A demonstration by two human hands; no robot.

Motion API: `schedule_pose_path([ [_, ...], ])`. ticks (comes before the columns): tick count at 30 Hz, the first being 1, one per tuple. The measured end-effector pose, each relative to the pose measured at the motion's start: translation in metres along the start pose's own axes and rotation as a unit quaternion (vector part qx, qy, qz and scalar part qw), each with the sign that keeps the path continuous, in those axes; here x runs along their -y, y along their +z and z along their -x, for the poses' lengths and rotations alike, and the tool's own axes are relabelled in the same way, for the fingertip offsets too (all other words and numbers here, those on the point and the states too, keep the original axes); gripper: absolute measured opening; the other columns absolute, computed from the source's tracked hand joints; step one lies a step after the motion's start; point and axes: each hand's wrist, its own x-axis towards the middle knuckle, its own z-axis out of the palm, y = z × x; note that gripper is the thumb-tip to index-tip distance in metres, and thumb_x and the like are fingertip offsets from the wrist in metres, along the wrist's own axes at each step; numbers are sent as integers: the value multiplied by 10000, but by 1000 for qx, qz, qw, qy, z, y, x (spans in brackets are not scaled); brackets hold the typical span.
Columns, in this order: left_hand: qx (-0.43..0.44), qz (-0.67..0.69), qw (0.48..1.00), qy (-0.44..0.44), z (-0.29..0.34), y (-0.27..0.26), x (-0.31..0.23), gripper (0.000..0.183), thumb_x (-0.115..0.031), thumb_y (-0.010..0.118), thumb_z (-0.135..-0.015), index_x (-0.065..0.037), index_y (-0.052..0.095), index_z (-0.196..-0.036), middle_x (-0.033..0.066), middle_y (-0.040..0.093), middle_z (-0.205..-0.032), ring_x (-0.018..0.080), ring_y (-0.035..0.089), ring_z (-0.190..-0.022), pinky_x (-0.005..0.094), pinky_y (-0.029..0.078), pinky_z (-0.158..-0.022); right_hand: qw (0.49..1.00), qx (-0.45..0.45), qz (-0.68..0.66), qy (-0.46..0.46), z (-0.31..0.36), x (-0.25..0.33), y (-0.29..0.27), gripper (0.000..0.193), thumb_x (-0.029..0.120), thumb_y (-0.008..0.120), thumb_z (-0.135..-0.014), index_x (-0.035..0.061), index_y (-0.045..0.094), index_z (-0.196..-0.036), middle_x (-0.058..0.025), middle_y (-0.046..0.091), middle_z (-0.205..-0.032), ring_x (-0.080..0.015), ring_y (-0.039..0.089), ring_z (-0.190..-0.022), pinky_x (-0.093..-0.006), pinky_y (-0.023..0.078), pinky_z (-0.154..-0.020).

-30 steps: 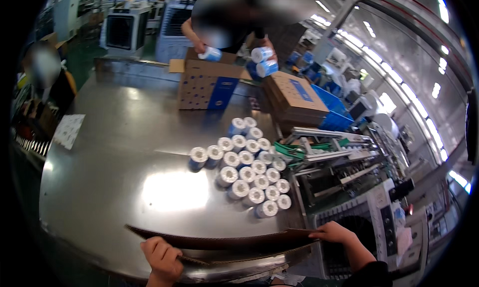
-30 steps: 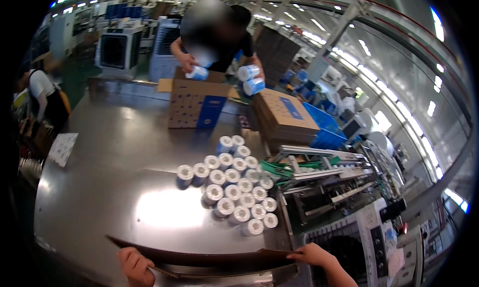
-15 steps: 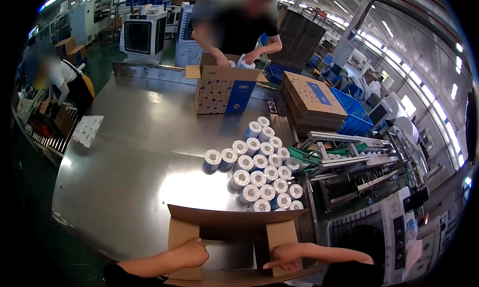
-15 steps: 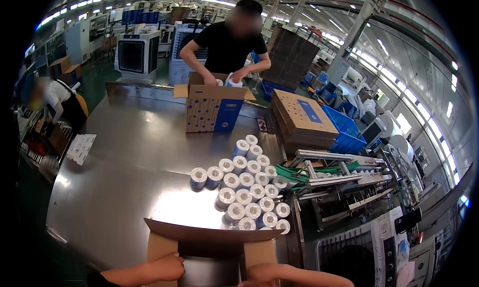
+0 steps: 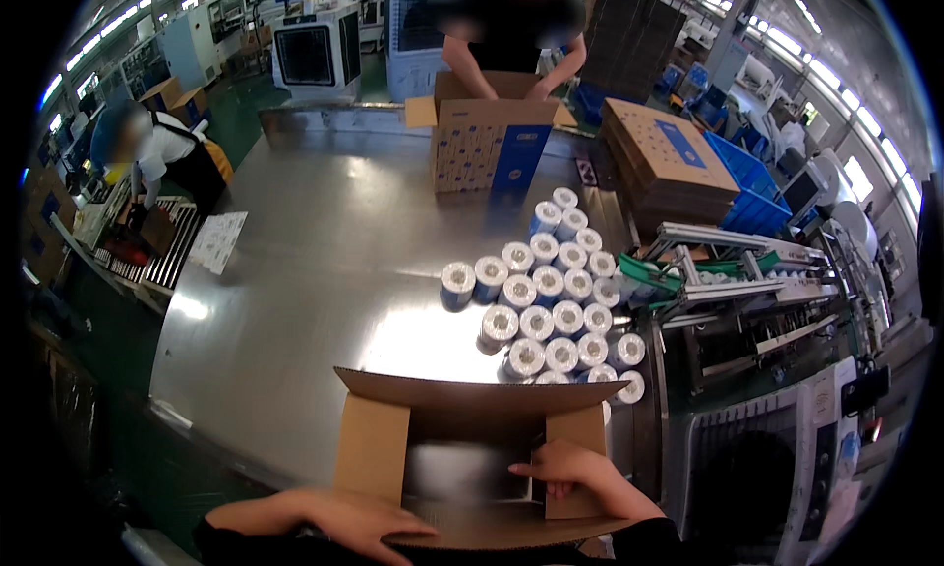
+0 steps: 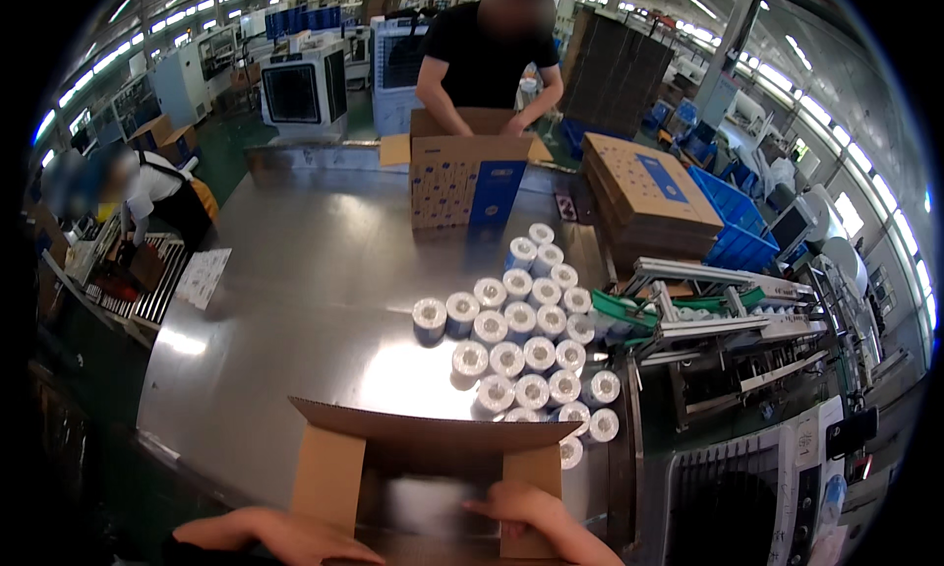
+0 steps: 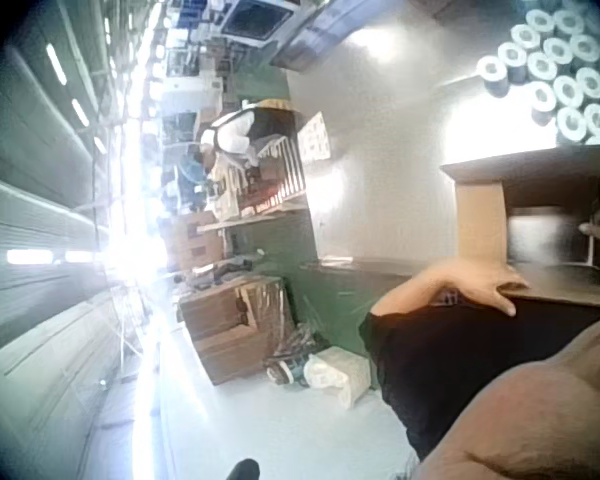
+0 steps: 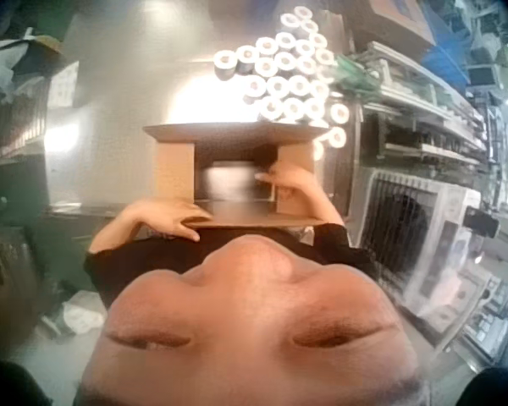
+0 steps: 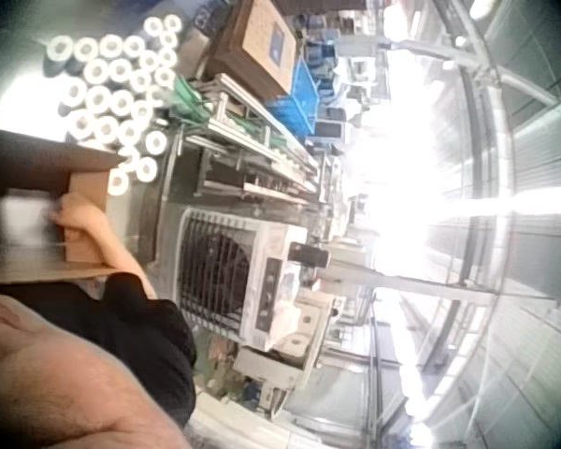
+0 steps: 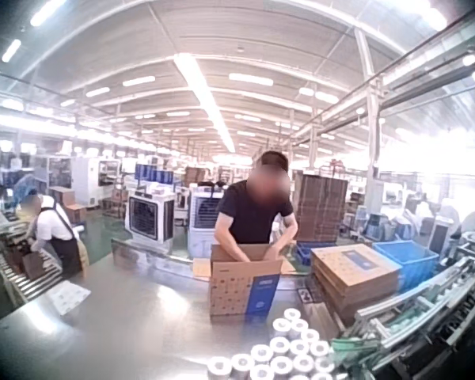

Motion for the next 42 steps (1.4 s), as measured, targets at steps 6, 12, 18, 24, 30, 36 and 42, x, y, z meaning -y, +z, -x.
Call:
schedule_pose_path([
  [6,30,100,982,-156,-42,14,84,519,-507,530,-935,-26,631,-1100,109,645,-1103,256,568,-1078,360,440,-925,787,-232,-395,-414,51,-90,21,527,372,586,-944,-68,525,-1227,-173,601,-1211,-222,591,-1103,-333,479,-920],
  [12,-304,-332,893,18,-49,-17,15,482,-479,633,-853,-75,638,-1117,96,617,-1079,294,614,-961,385,493,-835,770,-441,-360,-288,43,-74,91,1225,286,923,-569,15,162,-1490,-183,369,-1445,-285,397,-1325,-376,324,-1094],
  [18,-551,-399,706,-195,-22,-18,27,417,-341,492,-912,-53,603,-1192,172,571,-1259,391,537,-1170,467,449,-945,731,-342,-509,-299,24,-90,111,1186,259,920,-583,0,187,-1480,-166,407,-1413,-266,401,-1319,-361,334,-1086],
  [24,-462,-280,789,-293,-72,25,26,574,-310,446,-908,3,410,-1387,249,333,-1476,425,262,-1393,588,178,-1115,776,-386,-440,-236,47,-75,98,660,168,589,-923,5,248,-1464,-194,491,-1348,-281,468,-1253,-359,401,-1023],
  [30,-448,-448,682,-367,-94,25,1,523,-278,493,-981,38,398,-1387,243,466,-1347,397,467,-1217,493,364,-1034,696,-449,-472,-301,14,-85,109,594,192,511,-971,4,255,-1473,-188,429,-1418,-271,388,-1323,-347,297,-1093],
  [36,-505,-245,761,-326,-94,39,41,637,-361,402,-923,45,342,-1410,269,219,-1521,486,131,-1415,668,8,-1100,725,-410,-494,-250,19,-84,102,551,181,443,-1000,6,246,-1484,-181,371,-1470,-270,327,-1364,-341,238,-1120],
  [42,-489,-245,764,-343,-94,37,48,635,-363,406,-924,44,346,-1408,269,214,-1522,489,139,-1413,671,16,-1099,752,-432,-453,-205,16,-82,103,537,156,432,-998,3,255,-1481,-197,389,-1455,-284,341,-1358,-345,255,-1115],
])
